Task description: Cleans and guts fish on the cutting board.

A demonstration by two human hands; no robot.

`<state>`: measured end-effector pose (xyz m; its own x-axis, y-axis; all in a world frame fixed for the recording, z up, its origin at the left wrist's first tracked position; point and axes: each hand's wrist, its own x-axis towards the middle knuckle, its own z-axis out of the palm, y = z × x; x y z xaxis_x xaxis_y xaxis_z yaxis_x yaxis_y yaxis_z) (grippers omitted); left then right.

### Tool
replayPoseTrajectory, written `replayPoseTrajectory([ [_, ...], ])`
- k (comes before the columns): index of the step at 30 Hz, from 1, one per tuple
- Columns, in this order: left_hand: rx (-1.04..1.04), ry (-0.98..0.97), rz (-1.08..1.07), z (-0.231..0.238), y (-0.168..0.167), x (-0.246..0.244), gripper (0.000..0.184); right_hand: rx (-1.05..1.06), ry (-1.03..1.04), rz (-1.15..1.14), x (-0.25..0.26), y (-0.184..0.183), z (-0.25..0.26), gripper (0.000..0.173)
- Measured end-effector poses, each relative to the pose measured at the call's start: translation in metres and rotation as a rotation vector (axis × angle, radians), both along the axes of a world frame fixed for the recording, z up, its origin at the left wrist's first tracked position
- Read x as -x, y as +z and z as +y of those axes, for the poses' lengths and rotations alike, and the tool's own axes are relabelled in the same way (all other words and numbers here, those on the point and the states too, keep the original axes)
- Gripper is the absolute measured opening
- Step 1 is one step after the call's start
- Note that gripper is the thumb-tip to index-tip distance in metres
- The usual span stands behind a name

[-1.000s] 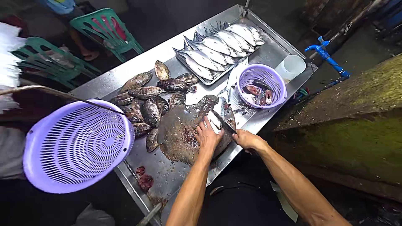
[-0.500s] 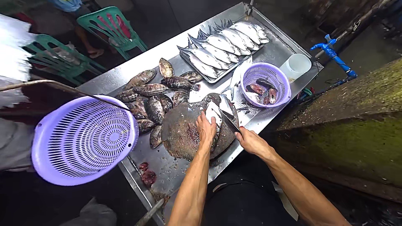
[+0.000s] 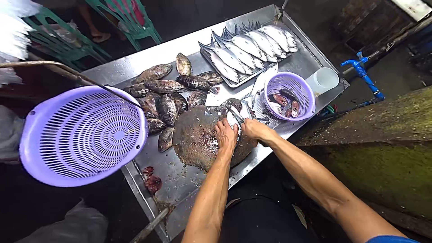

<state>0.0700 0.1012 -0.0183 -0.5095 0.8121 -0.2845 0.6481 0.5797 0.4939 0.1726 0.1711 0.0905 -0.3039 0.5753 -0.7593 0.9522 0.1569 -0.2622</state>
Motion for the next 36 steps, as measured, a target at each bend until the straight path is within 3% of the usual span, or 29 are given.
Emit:
replayPoseTrajectory([
  [3,-0.015,-0.021,0.020,0.002,0.000,0.002,0.063,0.035,0.051,-0.083,0.005,0.012,0.000,0.046],
  [7,0.011,-0.032,0.003,0.001,0.001,0.002,0.060,-0.134,-0.033,0.083,0.030,-0.043,0.015,0.043],
  [12,-0.007,-0.008,-0.005,0.002,-0.001,0.004,0.062,0.038,0.060,-0.110,0.013,0.014,0.007,0.043],
  [16,0.002,-0.029,0.021,0.011,0.007,0.006,0.063,-0.089,0.015,0.062,0.010,-0.044,0.015,0.051],
  [21,0.009,-0.012,-0.013,0.005,-0.001,0.004,0.063,-0.017,0.004,-0.061,-0.015,-0.013,-0.017,0.051],
  [25,0.014,0.006,-0.039,0.006,0.004,0.002,0.060,-0.206,-0.064,0.051,0.006,-0.053,-0.020,0.051],
  [31,-0.012,0.033,-0.065,0.005,-0.002,0.008,0.059,-0.076,-0.054,-0.072,-0.021,-0.033,-0.042,0.051],
  [36,-0.016,0.068,-0.100,0.000,0.001,0.008,0.059,-0.134,-0.093,-0.023,-0.016,-0.050,-0.033,0.052],
])
